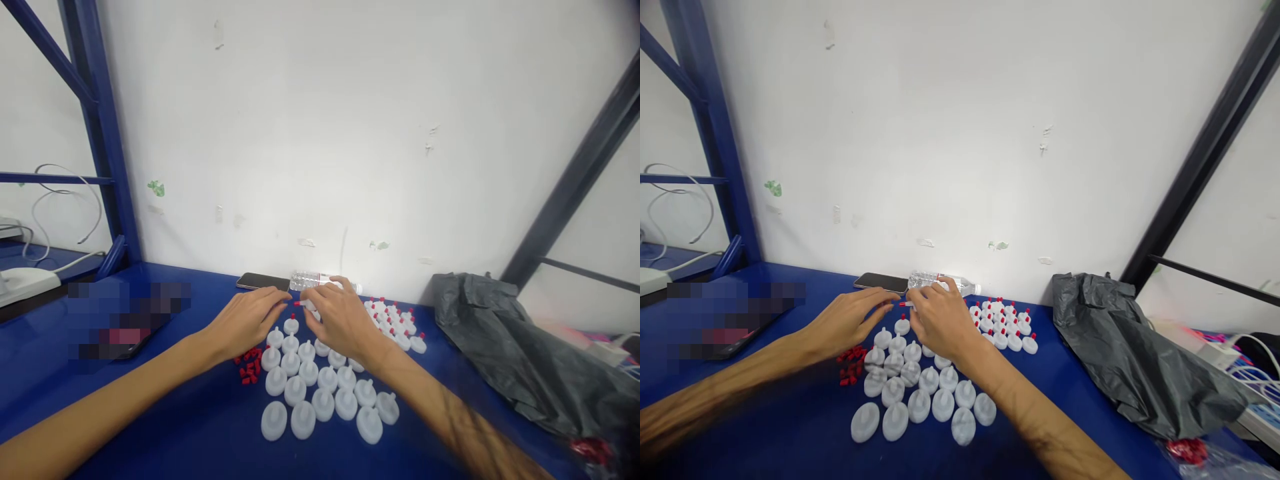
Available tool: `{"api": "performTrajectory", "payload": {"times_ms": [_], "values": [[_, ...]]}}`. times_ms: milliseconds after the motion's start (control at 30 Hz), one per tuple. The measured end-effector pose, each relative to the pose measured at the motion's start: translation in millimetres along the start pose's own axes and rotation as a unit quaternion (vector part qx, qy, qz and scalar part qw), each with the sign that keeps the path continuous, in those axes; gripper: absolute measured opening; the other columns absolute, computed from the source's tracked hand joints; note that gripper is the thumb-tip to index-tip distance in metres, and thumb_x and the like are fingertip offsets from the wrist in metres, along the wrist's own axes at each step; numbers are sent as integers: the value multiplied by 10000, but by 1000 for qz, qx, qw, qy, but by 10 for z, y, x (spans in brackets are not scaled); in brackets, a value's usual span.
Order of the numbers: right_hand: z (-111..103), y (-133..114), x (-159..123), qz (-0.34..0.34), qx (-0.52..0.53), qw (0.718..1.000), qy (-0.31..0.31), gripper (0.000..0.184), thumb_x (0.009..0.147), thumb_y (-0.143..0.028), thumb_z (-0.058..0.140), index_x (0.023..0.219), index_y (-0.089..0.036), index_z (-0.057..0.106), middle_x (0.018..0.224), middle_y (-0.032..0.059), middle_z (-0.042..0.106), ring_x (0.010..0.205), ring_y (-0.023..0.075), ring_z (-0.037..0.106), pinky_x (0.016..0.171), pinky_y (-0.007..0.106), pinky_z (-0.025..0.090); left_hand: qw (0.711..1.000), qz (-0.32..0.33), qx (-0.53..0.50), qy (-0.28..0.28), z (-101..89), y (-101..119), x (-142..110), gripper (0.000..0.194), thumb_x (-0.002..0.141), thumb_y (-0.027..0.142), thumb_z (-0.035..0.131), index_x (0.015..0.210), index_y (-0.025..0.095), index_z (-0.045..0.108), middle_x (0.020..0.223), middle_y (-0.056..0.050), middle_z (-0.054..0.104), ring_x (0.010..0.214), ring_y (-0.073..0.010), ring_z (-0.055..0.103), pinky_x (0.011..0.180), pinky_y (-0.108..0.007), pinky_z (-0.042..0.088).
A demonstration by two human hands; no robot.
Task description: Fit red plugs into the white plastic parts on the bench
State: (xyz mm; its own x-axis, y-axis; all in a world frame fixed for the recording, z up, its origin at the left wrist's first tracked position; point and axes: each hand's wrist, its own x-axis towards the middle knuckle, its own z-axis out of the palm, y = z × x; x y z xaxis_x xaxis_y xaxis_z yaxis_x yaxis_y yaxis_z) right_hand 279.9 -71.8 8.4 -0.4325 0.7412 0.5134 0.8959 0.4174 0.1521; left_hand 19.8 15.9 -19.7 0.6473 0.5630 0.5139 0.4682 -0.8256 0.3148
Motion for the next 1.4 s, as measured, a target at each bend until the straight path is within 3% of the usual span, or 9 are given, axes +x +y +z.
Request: {"api": "performTrajectory", "payload": {"times_ms": [233,433,533,600,733,967,1133,1267,1400], "values": [[16,118,-8,49,25,998,-6,293,1241,-194,653,1412,-297,869,1081,90,983,1071,355,953,1363,601,625,992,-34,-87,-80,-81,55,-7,332,1199,358,610,1170,269,928,1108,-86,964,1114,-337,868,1050,-448,679],[70,162,-28,32,32,999,-1,159,1220,-231,803,1242,-321,932,1280,124,972,1244,389,911,1225,601,685,977,-61,-154,-137,46,16,-92,604,1336,578,397,1515,296,900,1555,-110,958,1498,-359,839,1382,-537,611],[104,178,-25,34,12,999,-12,106,1210,-259,869,1182,-291,967,1270,145,961,1234,388,893,1158,577,691,973,-74,-173,-135,69,-33,-104,673,1355,639,357,1571,294,892,1683,-118,917,1595,-359,799,1445,-552,569],[139,191,-29,33,9,999,-28,99,1197,-265,907,1127,-268,977,1155,130,966,1155,367,899,1124,548,683,975,-66,-176,-119,33,-32,-74,660,1352,633,376,1502,284,916,1601,-116,951,1524,-353,826,1408,-537,589],[222,209,-61,23,28,998,-41,122,1167,-261,951,1060,-309,985,988,84,969,1033,352,912,1101,548,684,985,-48,-124,-108,-130,19,36,461,1233,558,618,1215,244,955,1284,-124,997,1229,-349,870,1169,-476,655],[111,139,-19,49,41,993,-96,111,1206,-232,892,1197,-282,991,1001,80,997,1131,378,952,1224,590,667,981,-56,-107,-149,-367,-126,96,212,997,393,815,891,241,919,932,-61,949,897,-271,787,869,-351,567],[-140,123,54,72,50,986,-141,157,1233,-182,847,1226,-260,983,1030,63,1006,1085,313,954,1205,502,656,960,-96,-123,-234,-445,-235,68,180,944,365,827,875,247,944,848,-19,903,829,-236,734,787,-301,522],[-319,185,60,67,65,971,-219,116,1151,-312,966,1248,-303,1029,1092,51,1025,1048,323,969,1068,426,701,949,-104,-123,-272,-411,-245,76,180,912,373,853,914,235,969,856,-17,896,837,-235,745,783,-301,524],[-414,188,58,78,61,941,-324,343,1092,-465,1020,1399,-313,1034,1268,94,1035,1245,395,969,1204,475,686,947,-100,-113,-284,-349,-229,82,220,934,377,857,986,216,997,968,-56,933,931,-256,771,865,-329,542]]}}
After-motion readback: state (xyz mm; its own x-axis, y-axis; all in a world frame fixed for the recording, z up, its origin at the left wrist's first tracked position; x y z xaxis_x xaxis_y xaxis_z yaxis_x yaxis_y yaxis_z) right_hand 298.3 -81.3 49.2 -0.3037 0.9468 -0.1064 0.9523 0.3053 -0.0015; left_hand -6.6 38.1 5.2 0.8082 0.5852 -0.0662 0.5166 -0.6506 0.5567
